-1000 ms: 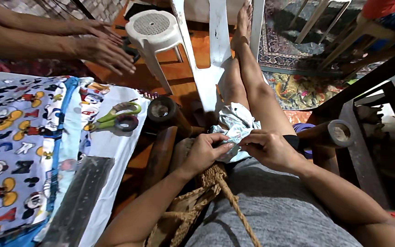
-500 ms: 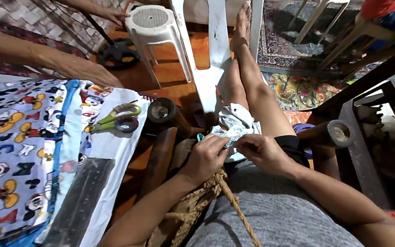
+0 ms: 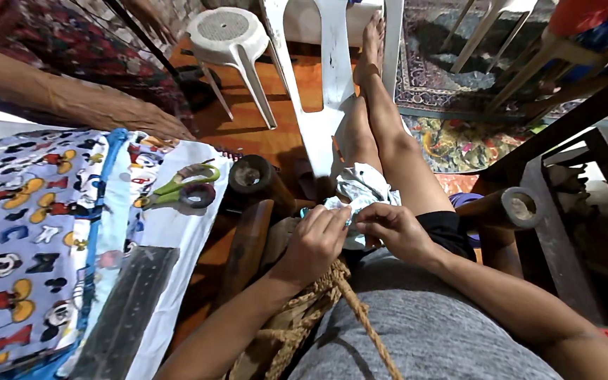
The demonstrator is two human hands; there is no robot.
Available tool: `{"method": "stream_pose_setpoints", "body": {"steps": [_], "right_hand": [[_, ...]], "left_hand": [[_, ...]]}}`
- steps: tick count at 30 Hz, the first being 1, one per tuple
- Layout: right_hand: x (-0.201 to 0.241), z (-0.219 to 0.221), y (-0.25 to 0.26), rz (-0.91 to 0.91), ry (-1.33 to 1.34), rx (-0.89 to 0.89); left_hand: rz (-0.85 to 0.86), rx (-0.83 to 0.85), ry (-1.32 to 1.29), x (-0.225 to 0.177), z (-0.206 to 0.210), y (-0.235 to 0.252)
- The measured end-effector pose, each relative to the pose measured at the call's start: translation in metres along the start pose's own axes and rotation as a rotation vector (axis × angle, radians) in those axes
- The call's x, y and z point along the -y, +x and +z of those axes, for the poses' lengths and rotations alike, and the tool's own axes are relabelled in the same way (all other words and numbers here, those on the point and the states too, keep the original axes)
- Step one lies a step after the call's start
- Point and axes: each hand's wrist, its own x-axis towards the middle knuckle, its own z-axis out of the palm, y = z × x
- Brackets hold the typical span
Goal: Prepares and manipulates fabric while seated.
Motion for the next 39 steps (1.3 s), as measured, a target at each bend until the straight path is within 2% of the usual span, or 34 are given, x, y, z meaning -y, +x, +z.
{"method": "stream_pose_setpoints", "body": {"steps": [9,13,16,20,23,28,30,33,36,39], "right_hand": [[0.009,0.007,-0.001,0.045,0.072,-0.093],[0.01,0.004,-0.002,0.024,0.006,-0.011],[0.015,0.001,-0.002,0.078,0.029,0.039],[0.014,0.001,0.0,0.118,0.006,0.005],[0.009,0.005,0.002,0.056,0.008,-0.079],[0.0,0.001,0.012,-0.091,0.273,-0.23],[0.001,-0.006,0.016,-0.136,0.457,-0.189],[0.005,-0.021,0.017,-0.197,0.61,-0.005],[0.008,-0.037,0.013,-0.292,0.417,0.18],[0.016,-0.049,0.008,-0.433,-0.034,0.28]], "left_hand": [[0.121,0.057,0.056,0.002,0.007,-0.002],[0.16,0.073,0.085,0.004,0.006,-0.003],[0.197,0.086,0.11,0.003,0.005,-0.002],[0.233,0.097,0.096,0.0,0.005,-0.001],[0.18,0.094,0.033,0.001,0.005,-0.002],[-0.012,0.141,-0.186,0.004,0.006,-0.001],[-0.082,0.167,-0.281,0.004,0.006,-0.001],[-0.15,0.198,-0.41,0.006,0.005,0.001],[-0.193,0.216,-0.524,0.009,0.004,0.003],[-0.308,0.273,-0.617,0.008,0.0,0.005]]}}
